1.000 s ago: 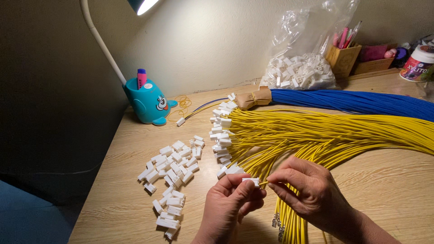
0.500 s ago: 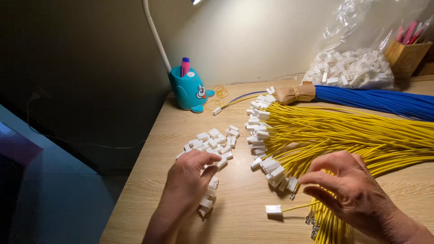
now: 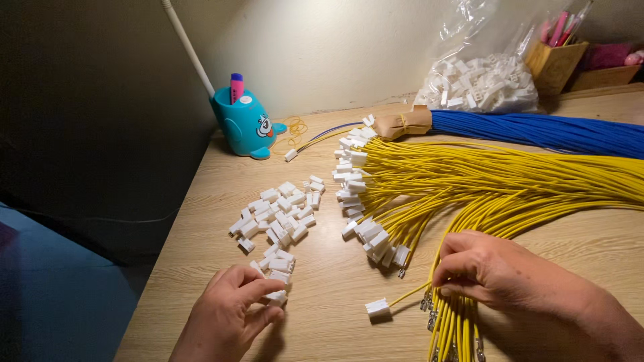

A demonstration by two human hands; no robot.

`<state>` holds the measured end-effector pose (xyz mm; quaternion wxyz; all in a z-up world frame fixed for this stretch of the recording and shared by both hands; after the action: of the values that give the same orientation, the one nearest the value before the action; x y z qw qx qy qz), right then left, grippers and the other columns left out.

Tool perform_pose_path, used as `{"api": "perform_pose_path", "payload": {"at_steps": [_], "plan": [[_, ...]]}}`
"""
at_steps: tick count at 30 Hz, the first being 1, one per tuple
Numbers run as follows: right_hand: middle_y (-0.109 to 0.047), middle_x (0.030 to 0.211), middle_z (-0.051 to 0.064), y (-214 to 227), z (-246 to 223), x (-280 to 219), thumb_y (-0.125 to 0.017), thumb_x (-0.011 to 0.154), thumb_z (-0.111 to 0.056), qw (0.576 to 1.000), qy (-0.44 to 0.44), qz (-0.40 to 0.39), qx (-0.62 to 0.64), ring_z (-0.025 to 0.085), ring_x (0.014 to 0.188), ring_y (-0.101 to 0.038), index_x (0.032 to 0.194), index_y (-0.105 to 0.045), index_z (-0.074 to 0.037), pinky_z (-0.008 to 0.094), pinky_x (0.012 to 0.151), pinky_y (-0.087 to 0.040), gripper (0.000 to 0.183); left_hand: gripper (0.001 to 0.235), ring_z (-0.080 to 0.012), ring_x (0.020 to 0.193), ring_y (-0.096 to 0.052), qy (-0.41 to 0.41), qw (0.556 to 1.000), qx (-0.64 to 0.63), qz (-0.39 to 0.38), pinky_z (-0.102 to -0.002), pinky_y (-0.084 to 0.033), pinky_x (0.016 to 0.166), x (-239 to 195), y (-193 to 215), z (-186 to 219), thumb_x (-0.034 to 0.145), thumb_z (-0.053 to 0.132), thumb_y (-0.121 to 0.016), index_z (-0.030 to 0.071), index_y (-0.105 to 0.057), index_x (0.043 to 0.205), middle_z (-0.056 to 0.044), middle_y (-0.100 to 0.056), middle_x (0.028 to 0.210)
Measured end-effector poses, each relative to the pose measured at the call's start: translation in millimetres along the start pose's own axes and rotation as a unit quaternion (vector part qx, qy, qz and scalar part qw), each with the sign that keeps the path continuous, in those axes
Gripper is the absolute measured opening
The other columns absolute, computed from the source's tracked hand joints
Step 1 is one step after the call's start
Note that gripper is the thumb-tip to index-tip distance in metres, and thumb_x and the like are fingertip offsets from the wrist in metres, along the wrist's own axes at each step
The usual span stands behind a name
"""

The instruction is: The person repeatedly picks up white plastic connectors and yellow cables from a wooden desk, then inserts the cable ends into the connectors. The person places the assembled cables back onto the desk among other completed units.

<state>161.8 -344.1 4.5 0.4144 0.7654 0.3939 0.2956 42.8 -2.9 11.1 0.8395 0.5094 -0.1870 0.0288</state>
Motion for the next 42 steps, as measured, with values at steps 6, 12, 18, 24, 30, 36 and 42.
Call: {"api": "perform_pose_path", "payload": {"at_steps": [6, 12, 18, 24, 30, 36, 42], "plan": [[-0.058, 0.072, -0.005, -6, -7, 5, -0.070, 0.084, -0.034, 0.995, 0.057, 0.047, -0.071, 0.019, 0.062, -0.054, 0.087, -0.078, -0.035, 0.036, 0.056, -0.043, 0.008, 0.017, -0.0133, 0.076, -0.064, -0.015, 1.000, -0.004, 0.019, -0.028, -0.050, 0.071, -9, -11, -8, 0.078, 0.028, -0.075, 0.027, -0.078, 0.095, 0.006, -0.064, 0.082], [-0.059, 0.073, -0.003, -4, -15, 7, -0.059, 0.089, -0.041, 0.992, -0.029, 0.051, -0.114, 0.024, 0.068, -0.055, 0.086, -0.075, -0.032, 0.040, 0.062, -0.041, 0.018, 0.010, -0.0138, 0.078, -0.063, -0.013, 1.000, -0.006, 0.005, -0.028, -0.049, 0.073, -3, -12, -5, 0.078, 0.027, -0.073, 0.027, -0.074, 0.088, 0.005, -0.065, 0.083], [-0.062, 0.078, -0.005, 11, -5, 21, -0.065, 0.087, -0.030, 0.967, 0.015, 0.164, -0.195, 0.020, 0.073, -0.060, 0.085, -0.067, -0.025, 0.037, 0.063, -0.043, 0.006, 0.007, -0.0175, 0.080, -0.063, -0.020, 1.000, 0.014, -0.011, -0.031, -0.047, 0.076, -2, -19, -11, 0.077, 0.029, -0.073, 0.025, -0.068, 0.080, 0.006, -0.066, 0.085], [-0.058, 0.066, -0.002, -6, 14, 42, -0.063, 0.084, -0.030, 0.961, -0.024, 0.087, -0.260, 0.026, 0.059, -0.058, 0.070, -0.061, -0.024, 0.044, 0.051, -0.045, 0.015, 0.009, -0.0198, 0.076, -0.061, -0.041, 0.998, 0.049, -0.003, -0.032, -0.048, 0.065, 0, -18, -7, 0.082, 0.027, -0.069, 0.026, -0.068, 0.091, 0.006, -0.064, 0.083], [-0.056, 0.066, -0.002, -2, 8, 46, -0.064, 0.083, -0.036, 0.954, 0.000, 0.090, -0.286, 0.028, 0.058, -0.059, 0.076, -0.064, -0.025, 0.046, 0.049, -0.044, 0.013, 0.014, -0.0191, 0.071, -0.061, -0.054, 0.996, 0.063, 0.033, -0.032, -0.048, 0.063, 4, -15, 3, 0.089, 0.029, -0.062, 0.016, -0.066, 0.085, 0.004, -0.063, 0.082], [-0.065, 0.096, -0.004, 6, 15, 38, -0.066, 0.078, -0.025, 0.974, 0.014, 0.134, -0.183, 0.020, 0.087, -0.058, 0.087, -0.063, -0.022, 0.036, 0.074, -0.040, 0.010, 0.014, -0.0138, 0.077, -0.066, -0.079, 0.980, -0.174, 0.058, -0.025, -0.054, 0.062, 46, 23, 86, 0.088, 0.018, -0.062, 0.015, -0.068, 0.100, -0.003, -0.067, 0.093], [-0.070, 0.083, -0.005, 22, 42, 16, -0.060, 0.090, -0.023, 0.960, -0.070, 0.270, 0.031, 0.011, 0.074, -0.066, 0.094, -0.065, -0.018, 0.024, 0.073, -0.050, 0.008, 0.011, -0.0132, 0.068, -0.064, 0.074, 0.830, -0.540, -0.121, -0.024, -0.056, 0.061, 97, -68, 124, 0.097, 0.014, -0.058, 0.010, -0.057, 0.107, -0.008, -0.064, 0.080]]}}
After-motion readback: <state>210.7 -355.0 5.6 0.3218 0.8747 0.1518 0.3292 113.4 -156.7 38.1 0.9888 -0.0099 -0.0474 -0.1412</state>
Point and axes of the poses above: each hand's wrist, its own x-axis towards the middle knuckle, its own y-axis out of the back of the hand, z = x × y, the point moved 5 cm from there along x, towards the middle knuckle
